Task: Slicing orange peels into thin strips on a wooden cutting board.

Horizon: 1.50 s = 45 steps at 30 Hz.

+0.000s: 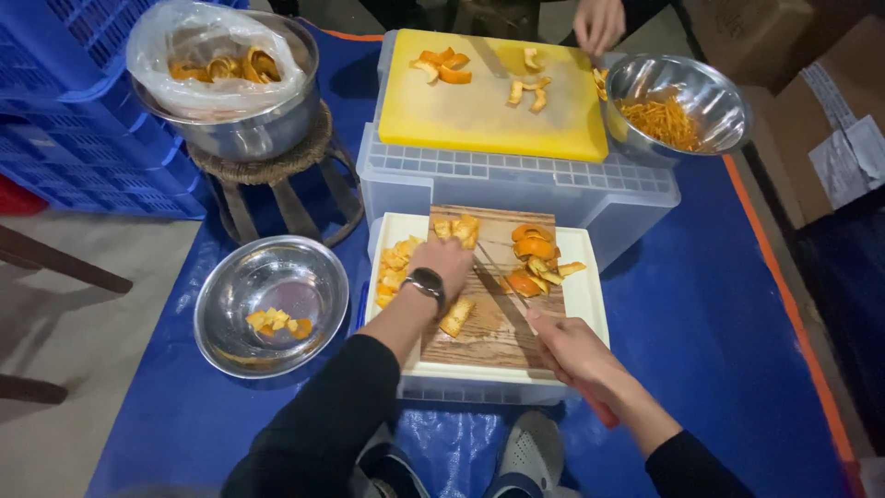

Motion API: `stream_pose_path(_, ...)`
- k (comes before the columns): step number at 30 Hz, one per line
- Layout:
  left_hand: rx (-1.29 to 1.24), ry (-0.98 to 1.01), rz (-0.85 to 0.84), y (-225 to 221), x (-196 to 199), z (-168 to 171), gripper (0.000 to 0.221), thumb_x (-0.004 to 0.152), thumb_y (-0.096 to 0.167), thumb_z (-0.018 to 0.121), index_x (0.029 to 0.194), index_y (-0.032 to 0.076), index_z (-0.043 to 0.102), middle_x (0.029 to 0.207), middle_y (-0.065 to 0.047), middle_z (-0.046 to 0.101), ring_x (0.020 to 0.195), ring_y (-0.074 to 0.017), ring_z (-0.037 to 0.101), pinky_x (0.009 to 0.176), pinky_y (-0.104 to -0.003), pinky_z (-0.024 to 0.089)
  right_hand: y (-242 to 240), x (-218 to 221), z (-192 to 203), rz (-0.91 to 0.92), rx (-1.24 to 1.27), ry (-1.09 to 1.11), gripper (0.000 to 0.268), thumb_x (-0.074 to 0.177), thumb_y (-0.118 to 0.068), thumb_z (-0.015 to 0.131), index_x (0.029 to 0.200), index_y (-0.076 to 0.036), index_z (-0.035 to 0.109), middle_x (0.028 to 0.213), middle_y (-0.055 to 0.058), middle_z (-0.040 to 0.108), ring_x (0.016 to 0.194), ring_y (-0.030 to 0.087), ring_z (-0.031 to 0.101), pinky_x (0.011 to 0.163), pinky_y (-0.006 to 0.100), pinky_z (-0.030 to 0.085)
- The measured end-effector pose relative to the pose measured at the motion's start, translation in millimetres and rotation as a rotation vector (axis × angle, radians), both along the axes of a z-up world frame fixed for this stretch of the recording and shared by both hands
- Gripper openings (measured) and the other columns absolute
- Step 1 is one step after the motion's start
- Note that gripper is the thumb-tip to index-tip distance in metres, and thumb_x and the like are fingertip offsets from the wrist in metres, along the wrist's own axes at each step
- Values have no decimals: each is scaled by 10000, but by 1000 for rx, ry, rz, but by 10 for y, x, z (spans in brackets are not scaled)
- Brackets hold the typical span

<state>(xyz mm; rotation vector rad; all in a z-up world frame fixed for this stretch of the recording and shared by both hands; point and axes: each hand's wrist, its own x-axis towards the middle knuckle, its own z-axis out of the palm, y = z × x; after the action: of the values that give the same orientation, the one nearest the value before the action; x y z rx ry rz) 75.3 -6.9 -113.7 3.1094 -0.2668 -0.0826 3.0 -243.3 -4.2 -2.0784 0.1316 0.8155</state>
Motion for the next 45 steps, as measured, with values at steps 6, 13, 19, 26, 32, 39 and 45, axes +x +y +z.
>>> stream_pose_path(6,112,-136,102,616,-118,-24,159,870,171,634,956,138,764,954,-66,708,907,-300,743,745,-451,606,-48,29,-86,-56,73,-1,530,1030,-426,510,712,-10,596,484,106,422,333,180,399,381,290,343)
stream_pose_path(13,-342,256,295,16,-784,1024,343,860,344,642,1069,76,690,1147,-141,656,1110,-374,691,923,-497,589,-132,52,2,-59,74,-13,532,1026,-425,510,717,-4,612,464,110,432,312,196,413,369,297,345)
stream_pose_path(19,-344,457,304,-219,-651,546,386,843,305,785,1173,124,698,1207,-171,625,1163,-392,677,957,-460,588,-220,80,-108,-91,84,-6,519,1014,-446,527,783,11,615,495,106,449,326,188,430,380,295,344)
stream_pose_path(26,-576,310,423,-372,-131,696,138,889,216,670,1002,217,749,1071,-97,704,1098,-335,713,945,-420,570,-226,114,52,-168,102,21,534,1019,-455,529,770,8,619,495,107,450,324,193,412,382,294,343)
stream_pose_path(32,-587,70,502,-374,229,878,108,946,127,599,996,143,693,1068,-157,719,1070,-374,725,929,-471,593,-304,255,17,-217,139,-2,563,1018,-475,544,736,7,616,470,118,452,293,200,408,345,295,343)
stream_pose_path(39,-562,75,26,-657,117,554,283,874,145,660,1155,132,689,1146,-91,676,1113,-376,697,947,-485,594,-355,290,-64,-258,133,-40,553,1022,-447,535,729,17,606,477,125,453,286,200,411,325,299,336)
stream_pose_path(45,-309,107,-124,-741,-201,620,277,860,254,759,1103,146,680,1081,-74,672,1042,-330,715,880,-443,612,-365,236,61,-222,153,-35,545,1039,-441,502,742,6,598,483,111,443,291,190,404,335,283,338)
